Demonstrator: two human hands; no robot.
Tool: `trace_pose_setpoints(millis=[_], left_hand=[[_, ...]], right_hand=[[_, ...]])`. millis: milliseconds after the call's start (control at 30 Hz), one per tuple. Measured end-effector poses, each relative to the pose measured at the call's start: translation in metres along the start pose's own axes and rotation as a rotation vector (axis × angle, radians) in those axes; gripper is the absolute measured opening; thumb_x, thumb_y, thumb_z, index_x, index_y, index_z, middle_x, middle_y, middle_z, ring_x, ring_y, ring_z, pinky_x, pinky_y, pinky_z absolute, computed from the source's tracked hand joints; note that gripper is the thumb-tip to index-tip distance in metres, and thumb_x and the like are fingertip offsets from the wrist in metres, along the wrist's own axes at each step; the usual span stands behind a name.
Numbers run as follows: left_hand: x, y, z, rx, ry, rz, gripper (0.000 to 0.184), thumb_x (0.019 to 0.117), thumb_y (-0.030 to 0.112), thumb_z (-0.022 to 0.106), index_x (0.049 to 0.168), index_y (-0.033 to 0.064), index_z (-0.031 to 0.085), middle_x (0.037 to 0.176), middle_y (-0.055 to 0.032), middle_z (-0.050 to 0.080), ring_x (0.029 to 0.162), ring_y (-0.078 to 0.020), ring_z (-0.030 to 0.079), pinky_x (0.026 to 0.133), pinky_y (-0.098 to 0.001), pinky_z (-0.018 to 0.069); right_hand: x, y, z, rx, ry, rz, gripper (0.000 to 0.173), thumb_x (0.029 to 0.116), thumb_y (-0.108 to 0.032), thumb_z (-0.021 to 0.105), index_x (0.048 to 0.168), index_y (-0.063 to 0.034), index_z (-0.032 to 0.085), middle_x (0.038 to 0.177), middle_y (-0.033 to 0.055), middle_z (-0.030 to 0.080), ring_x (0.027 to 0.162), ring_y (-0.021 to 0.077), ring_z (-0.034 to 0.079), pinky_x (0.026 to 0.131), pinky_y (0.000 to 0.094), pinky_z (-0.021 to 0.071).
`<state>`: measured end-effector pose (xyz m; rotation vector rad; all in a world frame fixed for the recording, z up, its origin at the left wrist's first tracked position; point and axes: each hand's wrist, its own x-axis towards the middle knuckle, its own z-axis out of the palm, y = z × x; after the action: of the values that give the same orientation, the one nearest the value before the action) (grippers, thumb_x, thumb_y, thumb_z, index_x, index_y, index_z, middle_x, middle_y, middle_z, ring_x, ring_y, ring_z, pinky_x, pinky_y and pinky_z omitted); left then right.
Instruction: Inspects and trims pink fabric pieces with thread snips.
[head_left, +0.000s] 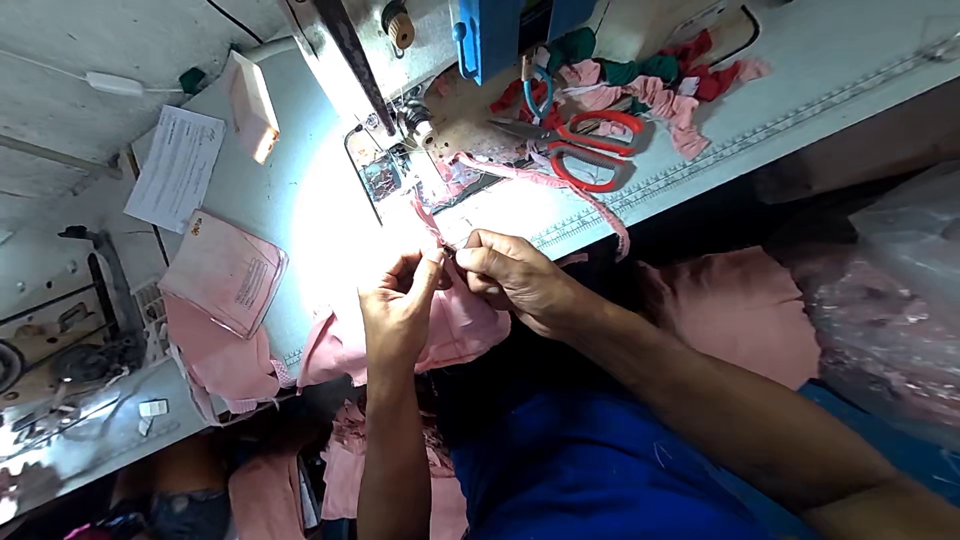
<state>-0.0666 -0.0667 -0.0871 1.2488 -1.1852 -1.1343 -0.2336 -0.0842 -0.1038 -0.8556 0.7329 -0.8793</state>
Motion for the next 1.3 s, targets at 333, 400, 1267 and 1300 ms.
trace_pose_setpoints(millis=[333,400,1267,1300], left_hand=[[0.001,-0.002,0.001,0.002,0.008,0.005,0.009,0.1002,0.007,0.064,0.096,0.0023,0.07,0.08,-0.0042,0.07,0.07,-0.0118,0.068,0.068,-0.0281,0.06],[0.002,-0.002,0.0,-0.01,0.003,-0.001,0.008,0.0998,0.007,0.064,0.095,0.0023,0.07,0.079,-0.0043,0.069,0.069,-0.0116,0.067,0.067,-0.0278,0.0594],[-0.011,0.0,-0.005,0.503,0.08,0.178,0.015,0.0973,0.014,0.064,0.096,0.0036,0.075,0.078,0.0016,0.073,0.069,-0.0034,0.069,0.066,-0.0205,0.0597],[-0.014,0.001,-0.002,0.664,0.096,0.211,0.017,0.0979,0.018,0.063,0.096,0.0055,0.075,0.078,0.0036,0.072,0.068,-0.0004,0.068,0.065,-0.0189,0.0583]], right_hand=[[0.001,-0.001,0.002,-0.063,0.054,-0.018,0.018,0.1068,-0.017,0.049,0.091,-0.0097,0.054,0.06,-0.0017,0.041,0.047,0.004,0.036,0.044,0.0165,0.0321],[0.001,-0.001,0.001,0.091,0.002,0.041,0.022,0.1087,-0.02,0.046,0.091,-0.0113,0.053,0.059,-0.0042,0.038,0.045,0.001,0.033,0.042,0.0139,0.0297],[0.002,0.01,0.009,-1.332,0.342,-0.659,0.024,0.0884,-0.032,0.067,0.095,-0.0092,0.071,0.066,0.0046,0.063,0.057,0.0212,0.064,0.049,0.0389,0.0489],[0.002,0.01,0.008,-1.335,0.345,-0.66,0.024,0.0892,-0.032,0.066,0.094,-0.0087,0.07,0.066,0.0051,0.063,0.057,0.022,0.064,0.049,0.0395,0.0491]])
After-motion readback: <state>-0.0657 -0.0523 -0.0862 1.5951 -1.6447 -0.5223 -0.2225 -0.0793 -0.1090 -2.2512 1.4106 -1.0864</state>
